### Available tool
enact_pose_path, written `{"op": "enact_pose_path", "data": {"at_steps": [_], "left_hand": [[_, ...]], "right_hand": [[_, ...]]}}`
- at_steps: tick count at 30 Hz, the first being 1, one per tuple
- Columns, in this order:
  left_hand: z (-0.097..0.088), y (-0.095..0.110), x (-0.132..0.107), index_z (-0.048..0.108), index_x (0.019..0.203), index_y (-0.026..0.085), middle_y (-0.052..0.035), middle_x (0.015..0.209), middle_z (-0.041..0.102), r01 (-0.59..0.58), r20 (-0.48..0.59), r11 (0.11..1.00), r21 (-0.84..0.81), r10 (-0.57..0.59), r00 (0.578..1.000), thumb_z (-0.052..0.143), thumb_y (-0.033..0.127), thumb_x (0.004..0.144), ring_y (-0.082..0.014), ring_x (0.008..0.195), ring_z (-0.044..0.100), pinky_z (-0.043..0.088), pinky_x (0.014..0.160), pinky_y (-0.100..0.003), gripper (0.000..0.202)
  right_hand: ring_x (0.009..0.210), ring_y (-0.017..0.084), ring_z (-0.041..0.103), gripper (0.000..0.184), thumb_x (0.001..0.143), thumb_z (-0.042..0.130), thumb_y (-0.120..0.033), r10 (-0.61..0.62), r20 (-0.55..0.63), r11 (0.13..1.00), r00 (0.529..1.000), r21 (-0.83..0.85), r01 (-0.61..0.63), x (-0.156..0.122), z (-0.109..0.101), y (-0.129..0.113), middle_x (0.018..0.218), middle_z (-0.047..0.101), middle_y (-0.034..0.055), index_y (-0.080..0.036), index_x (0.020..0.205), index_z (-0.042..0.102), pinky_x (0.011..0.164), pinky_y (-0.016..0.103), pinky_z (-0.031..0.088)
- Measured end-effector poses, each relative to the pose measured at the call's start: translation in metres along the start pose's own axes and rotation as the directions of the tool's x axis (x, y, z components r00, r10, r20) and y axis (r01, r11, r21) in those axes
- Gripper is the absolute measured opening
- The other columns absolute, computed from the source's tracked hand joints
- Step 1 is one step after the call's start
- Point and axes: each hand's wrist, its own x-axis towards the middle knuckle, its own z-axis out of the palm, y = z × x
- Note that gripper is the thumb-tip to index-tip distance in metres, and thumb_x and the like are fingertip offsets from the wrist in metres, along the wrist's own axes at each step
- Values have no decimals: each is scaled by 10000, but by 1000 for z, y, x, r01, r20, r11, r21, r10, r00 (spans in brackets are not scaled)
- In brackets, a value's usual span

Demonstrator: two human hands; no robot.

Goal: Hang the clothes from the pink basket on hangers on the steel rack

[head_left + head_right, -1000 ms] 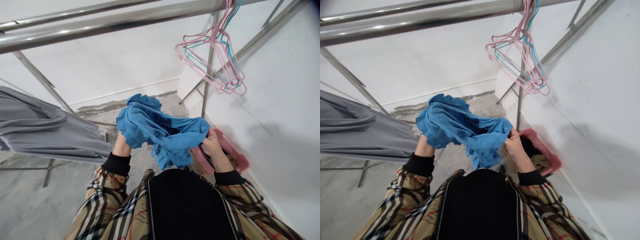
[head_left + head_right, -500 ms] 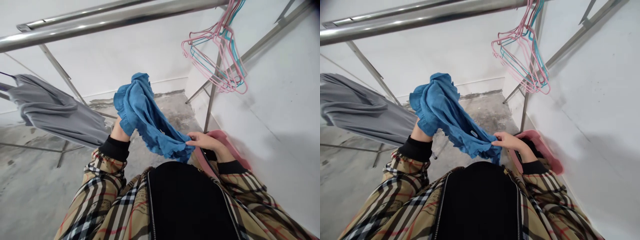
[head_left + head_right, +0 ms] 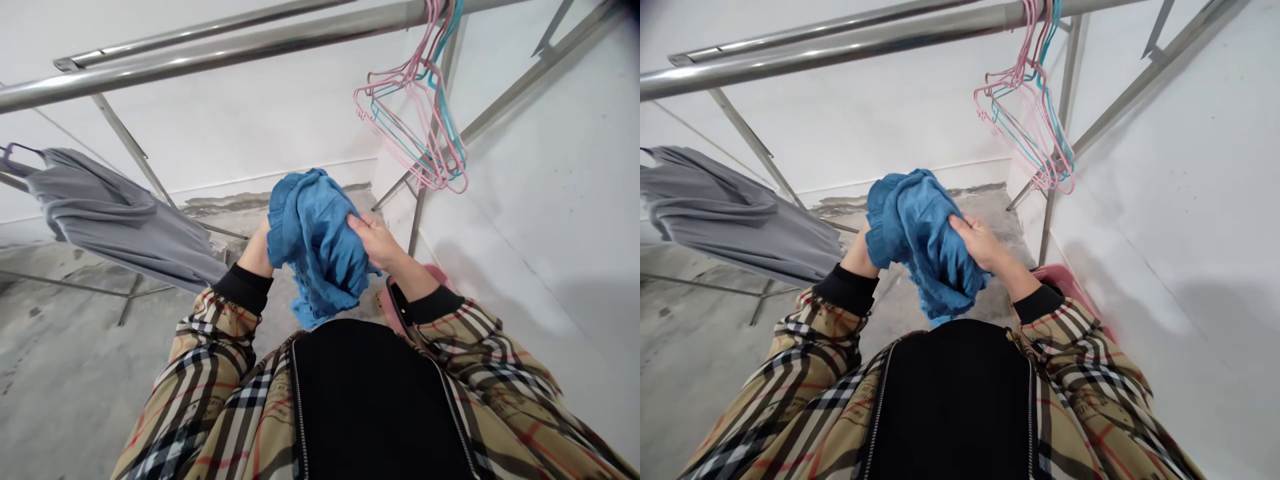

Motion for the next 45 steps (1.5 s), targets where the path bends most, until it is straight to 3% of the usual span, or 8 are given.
{"op": "enact_pose_path", "data": {"at_steps": [7, 15, 22, 29, 32, 38, 41, 45], "left_hand": [[7, -51, -15, 555, 874, 213, 18, 792, 619, 6, -368, 986, -164, -67, 927, 655, 331, 832, -80, 638, 575, 463, 607, -190, 160], [46, -111, -59, 658, 975, 177, -62, 905, 692, -6, -61, 975, 221, 20, 998, 809, 302, 659, -166, 819, 625, 487, 716, -251, 372], [25, -55, -26, 659, 865, 174, -29, 693, 698, 83, -172, 996, -26, -87, 981, 712, 439, 721, -189, 684, 662, 533, 660, -283, 306], [5, 3, -16, 726, 914, 178, -19, 846, 741, -223, -199, 899, 378, 314, 928, 662, 397, 772, -185, 860, 675, 528, 771, -251, 268], [12, 14, -28, 749, 922, 186, -20, 916, 751, -271, -120, 830, 488, 372, 921, 668, 378, 781, -194, 934, 665, 522, 805, -249, 251], [28, 25, -64, 716, 716, 171, -5, 590, 649, 70, -25, 963, 260, -66, 998, 745, 372, 676, -182, 605, 627, 486, 548, -253, 207], [31, 29, -74, 681, 658, 178, -3, 571, 635, 79, -25, 976, 204, -75, 997, 743, 360, 654, -180, 578, 615, 492, 558, -268, 193], [32, 28, -76, 692, 655, 185, -14, 588, 663, 60, 7, 978, 200, -63, 998, 727, 347, 657, -185, 587, 633, 502, 568, -270, 165]], "right_hand": [[1002, 259, 680, 470, 723, 690, -644, -25, -130, 997, 991, 71, 35, 13, -14, -21, 940, 736, 40, -254, 976, 623, 845, 426, 572], [976, 232, 666, 547, 775, 558, -734, -81, -35, 994, 996, -80, 78, 18, -7, -26, 931, 700, 28, -264, 1049, 617, 844, 403, 567], [860, 214, 634, 388, 826, 599, -588, -344, -174, 792, 923, -581, 186, 19, -63, -31, 843, 663, 21, -228, 959, 651, 793, 351, 523], [827, 234, 642, 228, 835, 591, -385, -489, -195, 489, 850, -868, 82, 14, -112, -29, 837, 694, 42, -207, 939, 689, 783, 349, 486], [785, 239, 647, 227, 835, 577, -371, -400, -179, 451, 899, -892, 23, 10, -126, -22, 815, 704, 42, -228, 959, 701, 730, 342, 483], [590, 186, 607, 223, 788, 654, -448, 58, 136, 459, 989, -884, 94, -16, -135, -28, 654, 682, 9, -255, 872, 727, 592, 304, 477], [691, 199, 636, 234, 833, 618, -437, -268, -2, 464, 964, -876, 127, -19, -134, -53, 782, 711, 42, -230, 864, 722, 695, 340, 508], [859, 229, 632, 173, 869, 589, -342, -625, -209, 295, 752, -955, -21, 9, -136, -85, 870, 679, 72, -200, 902, 683, 858, 407, 483]]}}
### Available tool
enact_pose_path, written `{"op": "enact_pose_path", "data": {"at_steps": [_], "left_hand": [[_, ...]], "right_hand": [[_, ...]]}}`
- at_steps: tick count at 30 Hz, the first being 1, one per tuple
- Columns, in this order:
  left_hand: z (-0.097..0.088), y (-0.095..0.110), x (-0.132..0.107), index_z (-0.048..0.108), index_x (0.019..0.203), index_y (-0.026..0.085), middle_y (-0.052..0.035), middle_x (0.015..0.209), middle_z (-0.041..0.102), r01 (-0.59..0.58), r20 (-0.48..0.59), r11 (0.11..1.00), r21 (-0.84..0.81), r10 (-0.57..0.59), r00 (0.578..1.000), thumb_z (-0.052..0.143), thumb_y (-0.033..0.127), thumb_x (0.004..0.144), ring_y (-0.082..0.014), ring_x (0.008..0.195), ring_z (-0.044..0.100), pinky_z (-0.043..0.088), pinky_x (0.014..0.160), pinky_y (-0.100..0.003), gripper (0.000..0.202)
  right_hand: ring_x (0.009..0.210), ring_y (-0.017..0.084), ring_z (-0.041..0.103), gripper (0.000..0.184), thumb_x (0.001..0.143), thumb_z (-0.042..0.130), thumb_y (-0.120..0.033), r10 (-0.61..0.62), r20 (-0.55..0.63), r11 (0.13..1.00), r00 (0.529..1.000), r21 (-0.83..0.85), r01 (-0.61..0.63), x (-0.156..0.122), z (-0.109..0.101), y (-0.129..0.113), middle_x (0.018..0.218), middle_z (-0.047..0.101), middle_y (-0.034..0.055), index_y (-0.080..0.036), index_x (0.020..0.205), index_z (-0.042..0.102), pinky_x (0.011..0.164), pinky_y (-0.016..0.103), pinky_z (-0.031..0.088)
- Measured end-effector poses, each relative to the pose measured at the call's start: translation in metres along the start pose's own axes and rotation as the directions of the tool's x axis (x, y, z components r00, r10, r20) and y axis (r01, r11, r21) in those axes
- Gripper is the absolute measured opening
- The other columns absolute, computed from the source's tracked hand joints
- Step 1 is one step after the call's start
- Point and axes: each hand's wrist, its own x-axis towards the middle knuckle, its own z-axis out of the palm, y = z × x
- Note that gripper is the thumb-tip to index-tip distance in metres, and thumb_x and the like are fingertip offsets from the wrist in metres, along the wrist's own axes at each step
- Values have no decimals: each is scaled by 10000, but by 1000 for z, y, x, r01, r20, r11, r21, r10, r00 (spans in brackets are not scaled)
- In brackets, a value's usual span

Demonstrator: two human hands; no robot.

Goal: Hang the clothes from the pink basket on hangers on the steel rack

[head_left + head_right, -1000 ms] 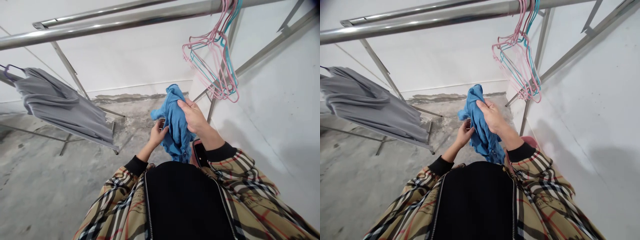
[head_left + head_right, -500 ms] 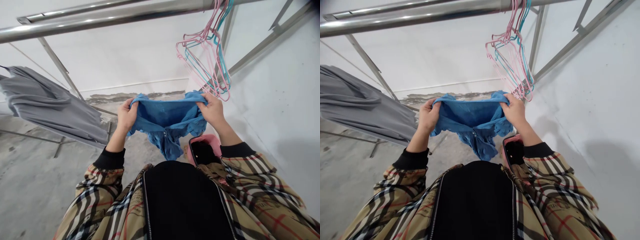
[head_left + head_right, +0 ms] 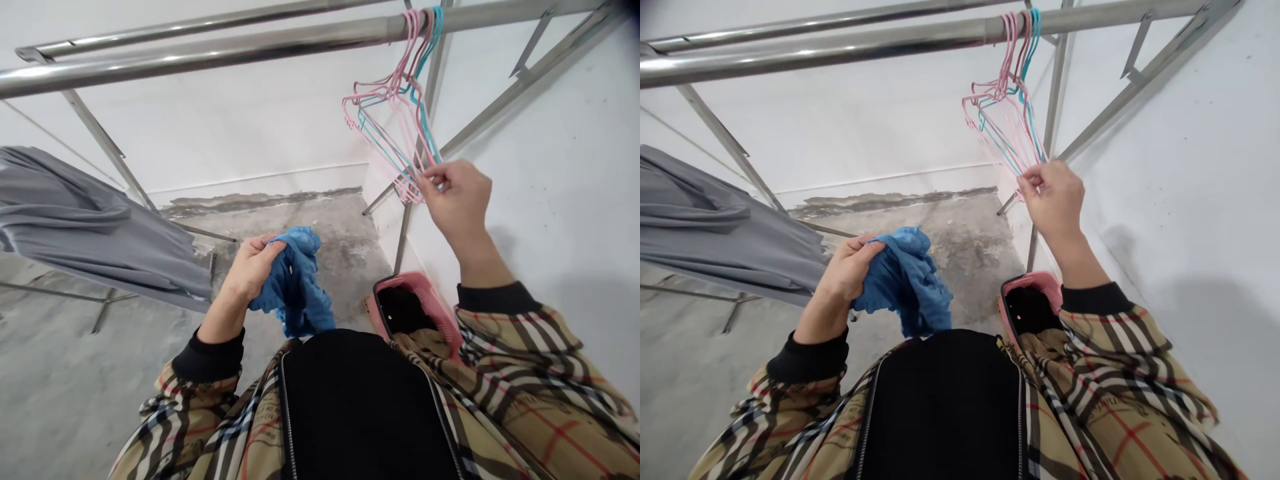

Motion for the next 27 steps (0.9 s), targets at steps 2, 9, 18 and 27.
{"op": "enact_pose_path", "data": {"at_steps": [2, 9, 18, 27], "left_hand": [[0, -1, 1, 696, 651, 188, -22, 602, 679, -3, 6, 1000, -5, 3, 1000, 723, 348, 657, -199, 614, 655, 516, 576, -276, 162], [-10, -2, 2, 722, 684, 180, -15, 626, 696, -4, -61, 1000, 8, 5, 998, 753, 354, 636, -173, 588, 640, 505, 545, -250, 183], [-29, -16, 15, 753, 767, 166, -32, 687, 734, -8, -38, 995, 102, 11, 999, 773, 383, 660, -177, 627, 664, 526, 592, -242, 242], [-28, -10, 30, 674, 594, 165, -10, 484, 633, 183, -71, 982, -55, -187, 980, 740, 331, 567, -167, 449, 591, 480, 451, -250, 180]], "right_hand": [[947, 265, 612, 158, 871, 586, -319, 34, -37, 989, 999, -144, -39, 19, 10, 1, 884, 669, 94, -183, 889, 664, 903, 458, 453], [1137, 390, 511, 159, 887, 504, -254, 67, 106, 966, 992, -254, -38, 45, 45, 14, 1073, 623, 223, -133, 920, 602, 884, 564, 417], [632, 170, 510, 194, 904, 520, -277, 110, 55, 989, 992, -101, -104, 50, 23, -4, 632, 572, 30, -161, 988, 652, 716, 360, 412], [467, 106, 388, 284, 877, 576, -372, 22, 162, 931, 987, 355, -79, -34, -8, -22, 551, 467, -46, -201, 1065, 703, 489, 276, 320]]}}
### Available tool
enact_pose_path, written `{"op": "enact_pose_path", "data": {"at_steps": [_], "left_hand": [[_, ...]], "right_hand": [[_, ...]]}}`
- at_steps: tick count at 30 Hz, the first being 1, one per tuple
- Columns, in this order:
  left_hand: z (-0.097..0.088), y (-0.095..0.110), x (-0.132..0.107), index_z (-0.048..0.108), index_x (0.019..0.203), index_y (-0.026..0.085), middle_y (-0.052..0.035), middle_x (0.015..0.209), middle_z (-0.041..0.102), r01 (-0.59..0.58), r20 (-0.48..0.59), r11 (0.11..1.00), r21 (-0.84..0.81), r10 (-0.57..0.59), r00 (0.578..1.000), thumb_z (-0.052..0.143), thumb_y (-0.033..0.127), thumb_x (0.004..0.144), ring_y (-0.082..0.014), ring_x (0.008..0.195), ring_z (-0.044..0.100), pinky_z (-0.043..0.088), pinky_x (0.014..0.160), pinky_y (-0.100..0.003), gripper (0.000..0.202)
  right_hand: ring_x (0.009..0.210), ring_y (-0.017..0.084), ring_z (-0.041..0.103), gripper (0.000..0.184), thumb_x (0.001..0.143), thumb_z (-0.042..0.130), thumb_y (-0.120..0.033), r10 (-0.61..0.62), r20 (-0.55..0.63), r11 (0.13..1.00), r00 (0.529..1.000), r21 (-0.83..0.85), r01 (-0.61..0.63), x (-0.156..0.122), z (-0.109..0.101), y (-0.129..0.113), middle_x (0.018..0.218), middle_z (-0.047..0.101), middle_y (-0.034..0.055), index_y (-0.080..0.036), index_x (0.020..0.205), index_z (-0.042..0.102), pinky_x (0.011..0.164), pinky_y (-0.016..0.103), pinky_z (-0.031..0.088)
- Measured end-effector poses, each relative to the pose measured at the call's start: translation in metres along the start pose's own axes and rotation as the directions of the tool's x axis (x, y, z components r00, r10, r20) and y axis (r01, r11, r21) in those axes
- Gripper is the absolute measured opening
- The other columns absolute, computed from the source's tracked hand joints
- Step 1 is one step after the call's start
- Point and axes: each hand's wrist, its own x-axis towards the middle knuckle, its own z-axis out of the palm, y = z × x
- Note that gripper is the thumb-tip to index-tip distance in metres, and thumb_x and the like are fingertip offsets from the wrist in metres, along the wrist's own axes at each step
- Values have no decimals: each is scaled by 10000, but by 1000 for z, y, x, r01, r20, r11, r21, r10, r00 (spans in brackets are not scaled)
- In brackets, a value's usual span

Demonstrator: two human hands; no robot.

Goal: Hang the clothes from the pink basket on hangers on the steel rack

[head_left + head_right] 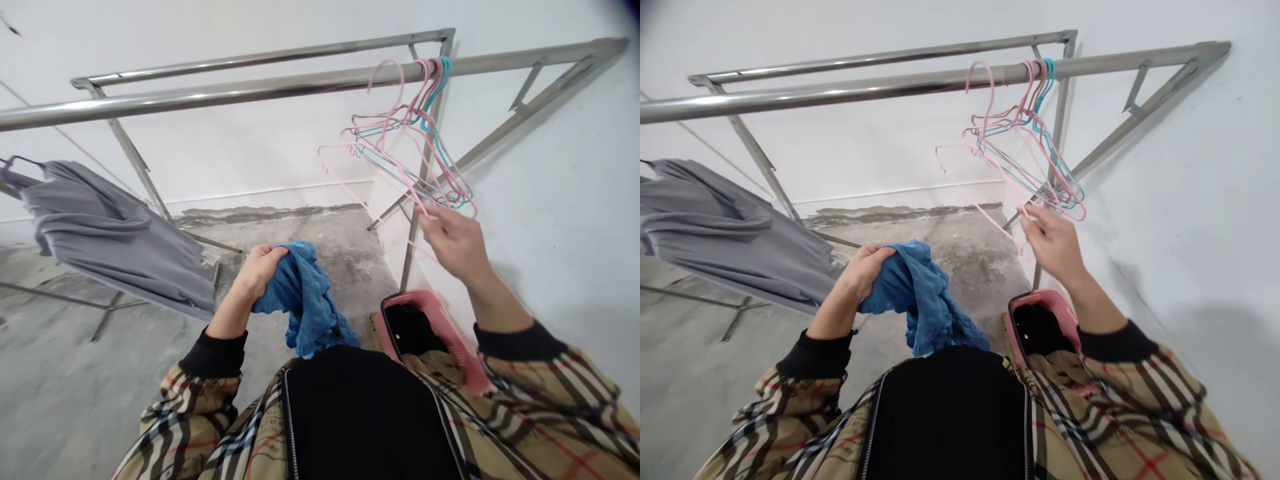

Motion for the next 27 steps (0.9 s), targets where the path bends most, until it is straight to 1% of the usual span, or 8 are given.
{"op": "enact_pose_path", "data": {"at_steps": [4, 8, 10, 13, 16, 19, 22, 27], "left_hand": [[-4, 0, 8, 649, 569, 156, -16, 472, 627, 24, -126, 995, -94, -36, 991, 705, 298, 576, -170, 431, 587, 497, 453, -267, 152], [-6, 0, 9, 660, 623, 145, -21, 516, 656, 20, -146, 993, -112, -37, 989, 681, 284, 619, -176, 460, 617, 530, 494, -281, 141], [-6, -2, 8, 666, 642, 144, -15, 518, 653, 17, -139, 995, -95, -30, 990, 668, 284, 639, -174, 461, 617, 535, 507, -285, 140], [-6, -6, 7, 673, 646, 146, -15, 534, 662, -11, -144, 999, -49, 4, 990, 655, 304, 658, -168, 479, 620, 520, 508, -268, 160], [-8, -13, 8, 692, 661, 148, -20, 584, 689, -75, -152, 997, 24, 78, 985, 662, 347, 663, -161, 517, 627, 501, 519, -250, 201], [-11, -19, 9, 718, 690, 153, -16, 637, 708, -162, -135, 978, 128, 179, 975, 655, 368, 677, -158, 582, 640, 508, 593, -251, 224], [-15, -22, 8, 743, 729, 159, -14, 697, 725, -219, -108, 949, 228, 248, 963, 639, 362, 691, -165, 666, 657, 510, 666, -254, 232], [-19, -26, 5, 766, 809, 156, -16, 726, 732, -239, -33, 894, 380, 271, 962, 616, 369, 733, -176, 713, 665, 508, 713, -262, 272]], "right_hand": [[419, 104, 367, 265, 876, 621, -413, 224, -3, 916, 975, 343, -210, -77, 18, 18, 521, 442, -67, -254, 1081, 671, 433, 263, 300], [435, 90, 383, 367, 844, 671, -438, 219, 296, 765, 930, 540, -352, -117, 37, 32, 573, 461, -65, -271, 1169, 626, 448, 246, 299], [436, 81, 351, 361, 843, 664, -476, 155, 442, 741, 884, 539, -400, -120, 40, 32, 561, 440, -58, -239, 1115, 656, 430, 232, 256], [455, 87, 370, 297, 886, 611, -482, 122, 544, 820, 830, 417, -393, -117, 39, 26, 538, 444, -36, -204, 943, 699, 429, 235, 274], [522, 118, 495, 297, 943, 527, -453, 107, 520, 892, 848, 326, -312, -114, 41, 16, 601, 565, -6, -224, 1004, 706, 493, 252, 394], [797, 191, 673, 315, 953, 503, -426, 80, 452, 948, 889, 241, -208, -109, 45, 7, 867, 730, 52, -225, 1055, 722, 712, 312, 535], [949, 228, 701, 325, 955, 489, -410, 40, 454, 967, 890, 206, -148, -104, 50, 1, 992, 758, 64, -218, 993, 748, 853, 349, 555], [981, 230, 702, 320, 960, 485, -379, -33, 514, 970, 857, 222, -96, -97, 66, 2, 1030, 758, 69, -196, 1018, 741, 891, 348, 548]]}}
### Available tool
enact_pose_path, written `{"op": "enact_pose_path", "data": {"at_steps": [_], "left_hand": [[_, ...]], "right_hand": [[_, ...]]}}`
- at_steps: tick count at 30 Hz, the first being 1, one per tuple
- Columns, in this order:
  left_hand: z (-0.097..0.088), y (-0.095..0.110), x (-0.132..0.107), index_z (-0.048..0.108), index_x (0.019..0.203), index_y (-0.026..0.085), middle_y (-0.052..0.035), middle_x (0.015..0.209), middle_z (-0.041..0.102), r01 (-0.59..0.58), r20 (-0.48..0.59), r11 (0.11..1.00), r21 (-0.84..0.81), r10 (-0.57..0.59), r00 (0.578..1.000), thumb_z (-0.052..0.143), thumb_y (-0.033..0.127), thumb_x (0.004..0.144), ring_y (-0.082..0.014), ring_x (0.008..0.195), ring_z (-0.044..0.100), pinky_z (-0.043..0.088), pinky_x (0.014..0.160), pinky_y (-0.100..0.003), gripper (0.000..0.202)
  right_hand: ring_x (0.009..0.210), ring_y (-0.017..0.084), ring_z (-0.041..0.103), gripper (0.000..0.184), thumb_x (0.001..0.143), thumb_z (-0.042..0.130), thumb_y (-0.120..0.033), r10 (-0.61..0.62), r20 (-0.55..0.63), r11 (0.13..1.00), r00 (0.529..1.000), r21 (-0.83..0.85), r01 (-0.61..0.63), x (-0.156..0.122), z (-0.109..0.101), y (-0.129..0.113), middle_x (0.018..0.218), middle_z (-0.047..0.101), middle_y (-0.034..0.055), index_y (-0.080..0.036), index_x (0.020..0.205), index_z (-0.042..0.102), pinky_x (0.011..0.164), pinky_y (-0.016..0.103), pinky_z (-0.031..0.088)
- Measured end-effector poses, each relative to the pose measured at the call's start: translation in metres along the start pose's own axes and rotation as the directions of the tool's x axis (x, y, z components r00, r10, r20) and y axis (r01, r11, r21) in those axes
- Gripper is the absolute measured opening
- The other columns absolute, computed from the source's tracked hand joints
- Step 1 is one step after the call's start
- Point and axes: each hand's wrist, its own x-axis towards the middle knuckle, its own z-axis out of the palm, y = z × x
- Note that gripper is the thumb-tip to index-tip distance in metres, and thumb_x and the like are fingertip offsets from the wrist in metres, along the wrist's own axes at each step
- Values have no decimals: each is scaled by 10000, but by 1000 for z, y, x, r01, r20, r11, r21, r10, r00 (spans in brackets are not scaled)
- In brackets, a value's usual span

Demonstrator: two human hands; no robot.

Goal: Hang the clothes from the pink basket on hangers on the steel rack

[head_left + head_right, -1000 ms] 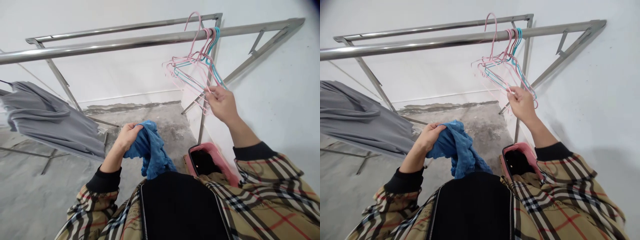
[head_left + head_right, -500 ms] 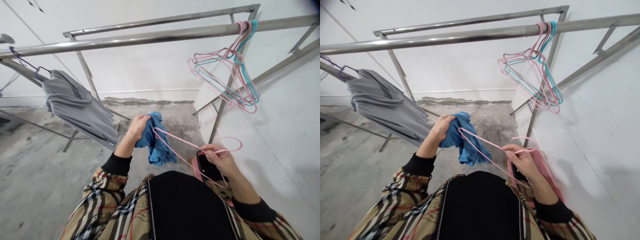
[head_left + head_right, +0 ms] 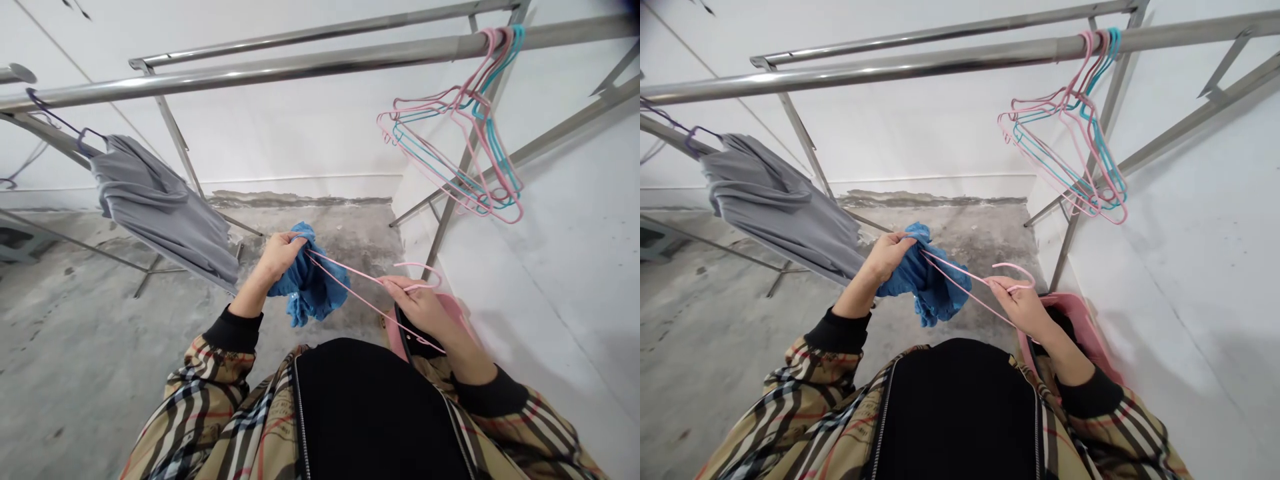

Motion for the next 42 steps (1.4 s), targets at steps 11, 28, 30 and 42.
{"op": "enact_pose_path", "data": {"at_steps": [11, 28, 30, 42], "left_hand": [[7, 18, -50, 742, 1131, 318, -105, 1089, 695, -562, 385, 409, 719, 440, 811, 591, 368, 901, -255, 962, 617, 456, 868, -400, 279], [-25, 46, -77, 671, 1228, 350, -28, 848, 673, -420, 236, 240, 875, 545, 804, 472, 358, 978, -147, 753, 621, 332, 508, -227, 320], [-24, 51, -82, 682, 1219, 341, -29, 830, 671, -441, 243, 243, 864, 566, 788, 465, 363, 980, -145, 758, 621, 345, 523, -221, 324], [-75, 17, -72, 749, 1100, 294, 7, 740, 641, -458, 106, 426, 780, 631, 768, 539, 438, 946, -97, 644, 598, 403, 577, -192, 298]], "right_hand": [[570, 134, 562, 418, 921, 506, -498, -17, -59, 964, 998, 264, 32, 41, 52, 12, 616, 628, 17, -171, 798, 735, 563, 269, 451], [859, 224, 571, 230, 834, 654, -419, -54, -347, 997, 936, -75, 30, -5, 114, 69, 885, 609, 68, -214, 899, 572, 811, 395, 492], [1012, 273, 559, 364, 740, 722, -458, 153, -297, 988, 942, 64, -140, 3, 132, 83, 1030, 629, 114, -204, 962, 586, 945, 461, 452], [556, 122, 547, 342, 723, 636, -523, 509, -196, 695, 838, 667, -266, 47, 57, 118, 646, 585, -48, -232, 868, 533, 557, 266, 498]]}}
